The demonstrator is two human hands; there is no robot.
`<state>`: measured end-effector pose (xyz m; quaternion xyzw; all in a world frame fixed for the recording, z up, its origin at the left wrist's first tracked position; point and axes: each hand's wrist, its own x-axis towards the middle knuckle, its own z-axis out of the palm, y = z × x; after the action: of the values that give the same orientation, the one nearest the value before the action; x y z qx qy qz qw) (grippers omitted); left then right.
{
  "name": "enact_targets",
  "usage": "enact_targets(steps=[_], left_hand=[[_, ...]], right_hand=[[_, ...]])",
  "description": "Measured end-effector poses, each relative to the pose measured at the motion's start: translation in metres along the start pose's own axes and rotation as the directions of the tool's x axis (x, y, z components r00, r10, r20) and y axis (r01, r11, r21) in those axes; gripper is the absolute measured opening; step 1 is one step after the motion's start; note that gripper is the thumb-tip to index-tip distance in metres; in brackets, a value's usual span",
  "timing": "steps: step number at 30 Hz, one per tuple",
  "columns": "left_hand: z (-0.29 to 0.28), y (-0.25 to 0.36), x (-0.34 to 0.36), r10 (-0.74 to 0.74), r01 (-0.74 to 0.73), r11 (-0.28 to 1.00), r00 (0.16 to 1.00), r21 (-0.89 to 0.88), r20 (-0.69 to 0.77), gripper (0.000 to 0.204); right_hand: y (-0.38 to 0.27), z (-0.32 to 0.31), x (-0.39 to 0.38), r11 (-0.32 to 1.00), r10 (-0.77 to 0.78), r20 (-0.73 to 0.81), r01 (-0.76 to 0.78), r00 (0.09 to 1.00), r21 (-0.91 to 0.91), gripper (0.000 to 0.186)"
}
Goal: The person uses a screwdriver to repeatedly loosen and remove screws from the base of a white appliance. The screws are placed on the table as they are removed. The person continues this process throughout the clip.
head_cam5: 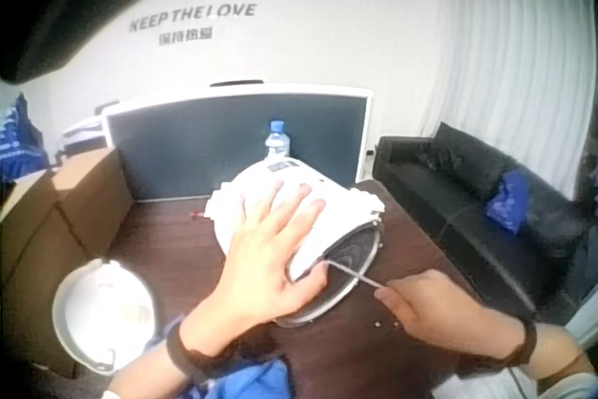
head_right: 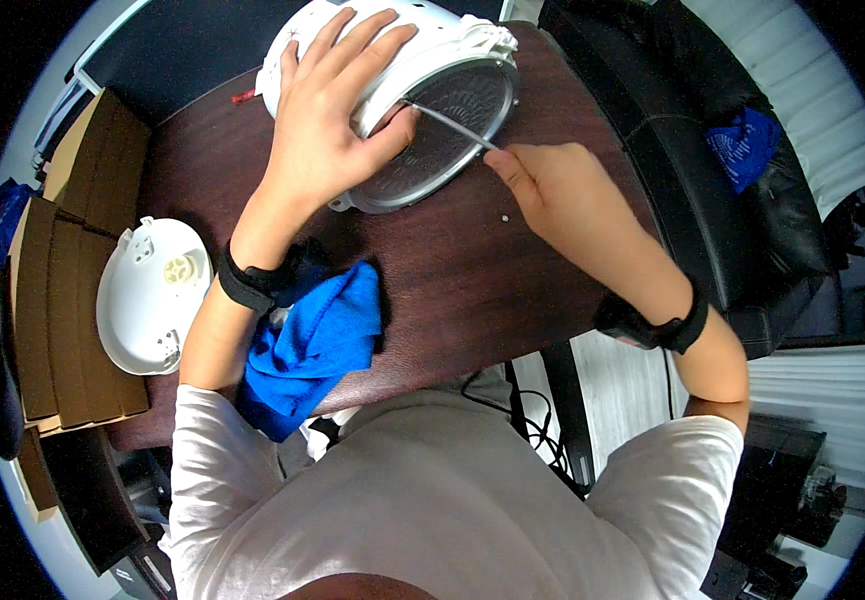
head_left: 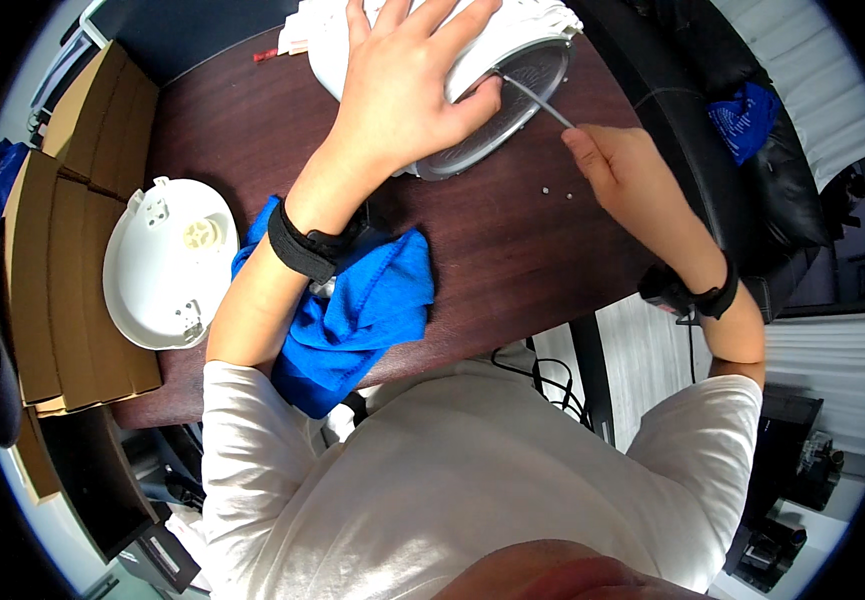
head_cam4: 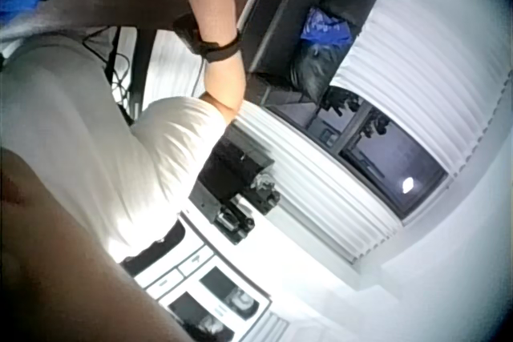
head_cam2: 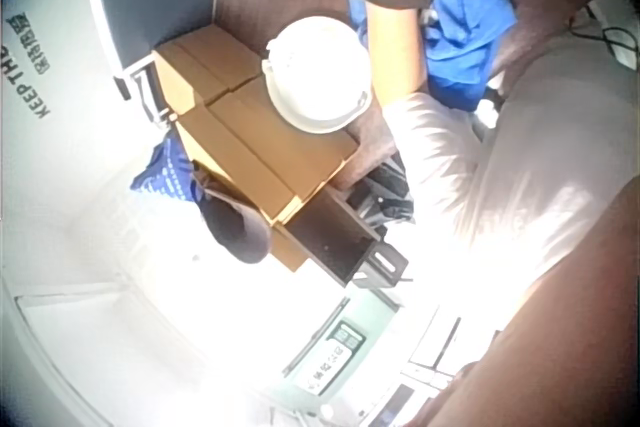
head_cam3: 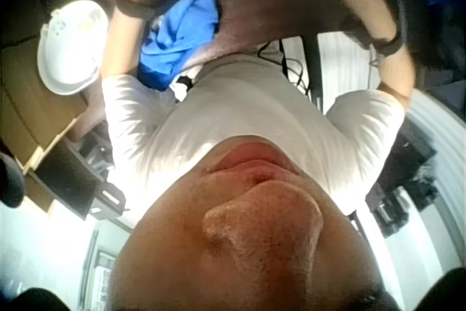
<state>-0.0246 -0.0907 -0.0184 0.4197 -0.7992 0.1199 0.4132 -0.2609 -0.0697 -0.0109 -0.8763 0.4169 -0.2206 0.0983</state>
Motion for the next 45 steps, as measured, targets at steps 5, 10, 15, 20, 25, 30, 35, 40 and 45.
enact_targets(steps=[5,10,15,20,25,30,35,40,45], left_hand=[[-0.001,0.000,0.000,0.004,-0.004,1.000,1.000,-0.005,0.017,0.065],[-0.003,0.000,0.001,0.023,-0.023,1.000,0.999,0.000,0.030,0.066],[0.011,-0.010,-0.003,0.088,-0.084,0.995,0.993,0.047,-0.081,0.063],[0.012,-0.010,-0.003,0.087,-0.084,0.996,0.993,0.036,-0.076,0.064],[0.011,-0.009,-0.003,0.082,-0.079,0.996,0.994,0.038,-0.074,0.064],[0.011,-0.008,-0.003,0.082,-0.079,0.996,0.994,0.038,-0.071,0.064],[0.009,-0.008,-0.004,0.087,-0.084,0.996,0.993,0.041,-0.079,0.063],[0.008,-0.005,-0.002,0.087,-0.082,0.994,0.995,0.077,-0.052,0.063],[0.009,-0.006,-0.002,0.100,-0.095,0.992,0.993,0.080,-0.060,0.063]], right_hand=[[0.001,0.034,-0.009,0.940,0.143,-0.019,-0.130,0.990,0.316,0.039],[-0.009,0.054,-0.013,0.803,0.277,0.076,-0.274,0.958,0.529,0.043],[-0.015,0.058,-0.013,0.706,0.311,0.132,-0.322,0.941,0.630,0.045],[-0.022,0.069,-0.015,0.524,0.336,0.214,-0.371,0.917,0.767,0.046],[-0.021,0.086,-0.017,0.320,0.299,0.256,-0.349,0.919,0.881,0.046],[-0.027,0.094,-0.016,0.286,0.305,0.212,-0.302,0.928,0.909,0.046],[-0.017,0.072,-0.020,0.448,0.324,0.273,-0.401,0.906,0.799,0.046],[-0.015,0.024,-0.019,0.949,0.130,-0.104,-0.093,0.986,0.303,0.041],[-0.015,0.007,-0.014,0.995,0.094,-0.108,-0.089,0.990,0.044,0.038]])
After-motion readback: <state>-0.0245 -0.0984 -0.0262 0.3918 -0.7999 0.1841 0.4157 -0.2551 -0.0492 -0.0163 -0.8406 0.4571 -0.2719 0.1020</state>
